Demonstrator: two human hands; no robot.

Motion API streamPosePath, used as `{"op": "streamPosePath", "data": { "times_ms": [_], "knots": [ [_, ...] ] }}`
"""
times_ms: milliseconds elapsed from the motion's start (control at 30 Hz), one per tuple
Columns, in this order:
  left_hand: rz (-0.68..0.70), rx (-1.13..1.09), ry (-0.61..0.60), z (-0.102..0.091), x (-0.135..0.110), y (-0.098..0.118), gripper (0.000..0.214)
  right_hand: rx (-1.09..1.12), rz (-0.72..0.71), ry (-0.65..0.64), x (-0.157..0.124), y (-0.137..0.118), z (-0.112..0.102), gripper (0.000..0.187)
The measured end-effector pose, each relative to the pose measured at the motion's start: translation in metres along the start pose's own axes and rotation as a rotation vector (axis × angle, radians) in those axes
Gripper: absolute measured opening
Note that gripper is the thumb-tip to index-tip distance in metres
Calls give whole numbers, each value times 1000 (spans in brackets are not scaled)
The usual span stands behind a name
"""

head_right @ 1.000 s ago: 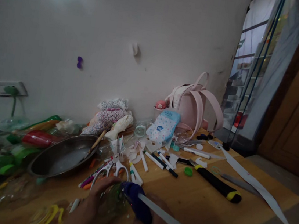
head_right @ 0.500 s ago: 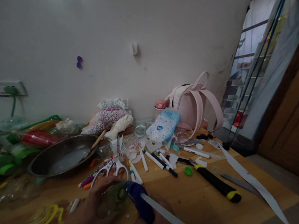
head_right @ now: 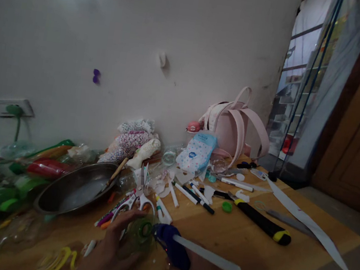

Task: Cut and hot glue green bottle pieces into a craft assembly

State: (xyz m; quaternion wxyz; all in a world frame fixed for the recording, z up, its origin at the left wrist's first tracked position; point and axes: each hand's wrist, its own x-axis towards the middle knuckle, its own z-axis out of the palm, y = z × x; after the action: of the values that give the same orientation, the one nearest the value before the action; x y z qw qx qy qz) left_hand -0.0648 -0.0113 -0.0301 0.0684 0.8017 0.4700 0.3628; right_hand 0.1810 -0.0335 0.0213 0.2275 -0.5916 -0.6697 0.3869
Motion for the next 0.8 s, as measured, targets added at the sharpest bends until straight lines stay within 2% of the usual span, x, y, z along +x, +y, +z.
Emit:
{"op": "streamPosePath", "data": {
  "times_ms": [167,400,567,633,700,800],
  "knots": [
    [0,-10,14,-1,0,1,70,30,46,-84,-1,-8,-5,41],
    [-30,-36,59,4,-1,-1,76,9,30,-82,-5,-21,-13,38],
    [104,-79,29,0,2,0,77,19,-31,-134,-2,-21,-14,37],
    [104,-81,16,0,3,0,77,79,-70,-172,0,-19,-15,34],
    [84,-72,0,0,2,-1,76,81,-91,-157,0,-17,-17,35],
    [26,-76,-23,1,0,-2,75,17,-20,-103,-1,-12,-20,34]
  ]
}}
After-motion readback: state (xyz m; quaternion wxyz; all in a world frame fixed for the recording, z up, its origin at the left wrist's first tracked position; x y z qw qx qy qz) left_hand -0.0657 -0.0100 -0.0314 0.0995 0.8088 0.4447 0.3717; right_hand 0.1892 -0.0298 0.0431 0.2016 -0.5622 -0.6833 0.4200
